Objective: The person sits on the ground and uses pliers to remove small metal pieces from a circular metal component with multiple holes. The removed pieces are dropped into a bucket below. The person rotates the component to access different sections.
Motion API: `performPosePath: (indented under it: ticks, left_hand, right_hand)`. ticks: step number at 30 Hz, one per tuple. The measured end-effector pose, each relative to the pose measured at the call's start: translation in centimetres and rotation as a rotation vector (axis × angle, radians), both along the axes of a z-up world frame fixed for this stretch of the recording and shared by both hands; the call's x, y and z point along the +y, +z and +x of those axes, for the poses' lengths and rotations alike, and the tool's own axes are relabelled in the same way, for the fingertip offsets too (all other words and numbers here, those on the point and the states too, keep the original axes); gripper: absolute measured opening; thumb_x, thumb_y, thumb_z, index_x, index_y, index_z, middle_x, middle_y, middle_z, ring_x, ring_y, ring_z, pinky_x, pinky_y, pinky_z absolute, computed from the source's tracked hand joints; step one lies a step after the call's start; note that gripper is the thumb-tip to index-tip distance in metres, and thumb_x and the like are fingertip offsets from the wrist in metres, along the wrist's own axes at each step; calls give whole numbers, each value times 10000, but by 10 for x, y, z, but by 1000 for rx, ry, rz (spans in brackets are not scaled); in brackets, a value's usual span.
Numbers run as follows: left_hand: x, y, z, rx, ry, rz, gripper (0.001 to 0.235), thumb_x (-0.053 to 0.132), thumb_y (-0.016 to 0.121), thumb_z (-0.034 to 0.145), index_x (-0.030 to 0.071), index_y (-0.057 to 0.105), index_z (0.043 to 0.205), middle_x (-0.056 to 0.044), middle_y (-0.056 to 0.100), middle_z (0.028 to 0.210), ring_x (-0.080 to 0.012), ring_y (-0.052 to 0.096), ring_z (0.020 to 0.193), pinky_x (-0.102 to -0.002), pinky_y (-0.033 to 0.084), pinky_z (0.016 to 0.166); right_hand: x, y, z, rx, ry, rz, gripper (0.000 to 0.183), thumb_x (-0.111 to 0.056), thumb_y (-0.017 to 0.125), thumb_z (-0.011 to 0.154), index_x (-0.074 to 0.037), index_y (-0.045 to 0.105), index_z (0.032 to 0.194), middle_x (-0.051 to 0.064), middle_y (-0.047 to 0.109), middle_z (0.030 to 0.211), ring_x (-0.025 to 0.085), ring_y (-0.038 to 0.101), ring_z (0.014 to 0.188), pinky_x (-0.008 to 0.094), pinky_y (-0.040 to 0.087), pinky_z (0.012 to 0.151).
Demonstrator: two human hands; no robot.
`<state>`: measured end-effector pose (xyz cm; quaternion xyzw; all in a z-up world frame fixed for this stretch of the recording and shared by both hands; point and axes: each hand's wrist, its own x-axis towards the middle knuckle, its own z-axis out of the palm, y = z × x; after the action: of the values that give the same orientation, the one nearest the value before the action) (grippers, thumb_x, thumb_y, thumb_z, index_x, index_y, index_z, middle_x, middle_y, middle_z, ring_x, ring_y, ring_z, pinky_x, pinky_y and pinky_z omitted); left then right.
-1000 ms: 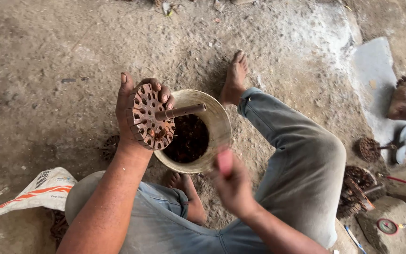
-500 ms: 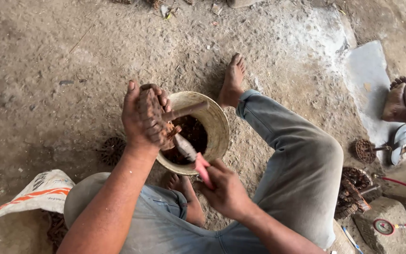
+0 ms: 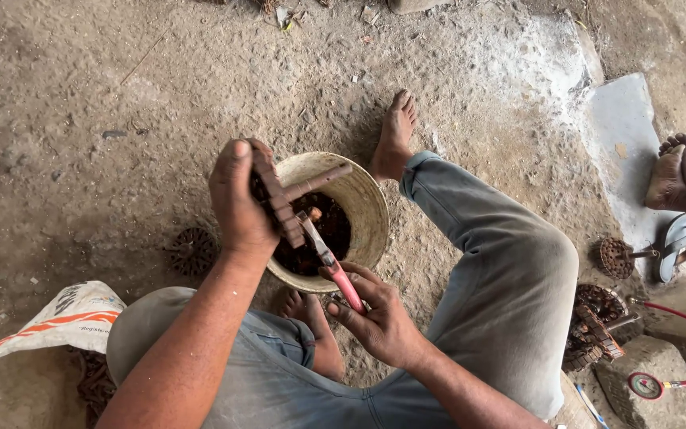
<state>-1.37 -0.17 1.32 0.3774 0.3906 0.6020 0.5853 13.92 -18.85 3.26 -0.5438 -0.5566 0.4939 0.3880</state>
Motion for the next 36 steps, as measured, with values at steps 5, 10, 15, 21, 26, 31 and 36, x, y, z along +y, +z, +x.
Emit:
performPosePath:
  ticks: [5, 10, 15, 21, 26, 31, 36]
  left_hand:
    - [-8, -8, 11, 69, -77, 124, 353, 495, 675, 969, 151, 631, 903, 8, 608, 885, -122, 569, 798, -325, 540, 702]
    - [-7, -1, 10, 145, -175, 165, 367, 489, 656, 1036, 122, 657, 1039, 9, 600, 862, -107, 564, 825, -305, 510, 755]
    - [6, 20, 3, 244, -511, 271, 415, 530, 662, 970, 140, 657, 1113, 25, 652, 908, -98, 648, 830, -300, 593, 751]
    - [3, 12, 14, -198, -637, 147, 434, 522, 762, 920, 147, 565, 1018, 27, 628, 1147, -108, 607, 1068, -336, 538, 954]
    - [-13, -7, 32, -376, -655, -482, 477, 483, 769, 869, 85, 670, 1112, -25, 711, 966, -137, 679, 928, -323, 572, 859]
    - [6, -3, 16, -72, -607, -229, 428, 441, 860, 786, 112, 677, 991, -29, 720, 884, -169, 726, 809, -340, 625, 752]
    - [19, 6, -10, 332, -765, 102, 499, 502, 900, 748, 97, 731, 985, -34, 774, 908, -119, 742, 848, -289, 618, 735]
  right_hand:
    - [-2, -10, 1, 109, -10, -29, 392, -231, 720, 1017, 9, 605, 1305, 133, 632, 1110, 213, 652, 1005, 350, 579, 864]
    - [-9, -21, 12, 560, -99, -362, 788, -99, 754, 931, -263, 312, 1563, 78, 625, 970, 146, 551, 730, 293, 501, 642]
    - [-11, -19, 15, 926, -74, -563, 447, -53, 743, 894, -15, 474, 1249, 87, 556, 866, 173, 551, 680, 319, 483, 576]
    - [-13, -2, 26, 1073, 15, -417, 638, -73, 770, 821, -33, 451, 1373, 34, 499, 890, 138, 530, 766, 318, 461, 652]
    - [-10, 3, 25, 1081, -3, -415, 695, -116, 792, 813, -37, 438, 1406, 22, 481, 883, 134, 504, 761, 314, 432, 654]
    - [-9, -6, 27, 1055, 28, -499, 615, -137, 774, 860, -22, 473, 1383, 16, 483, 845, 128, 498, 746, 311, 430, 667]
    - [-22, -33, 22, 766, 90, -615, 358, -103, 689, 930, -11, 518, 1231, 54, 563, 841, 148, 530, 675, 321, 464, 610]
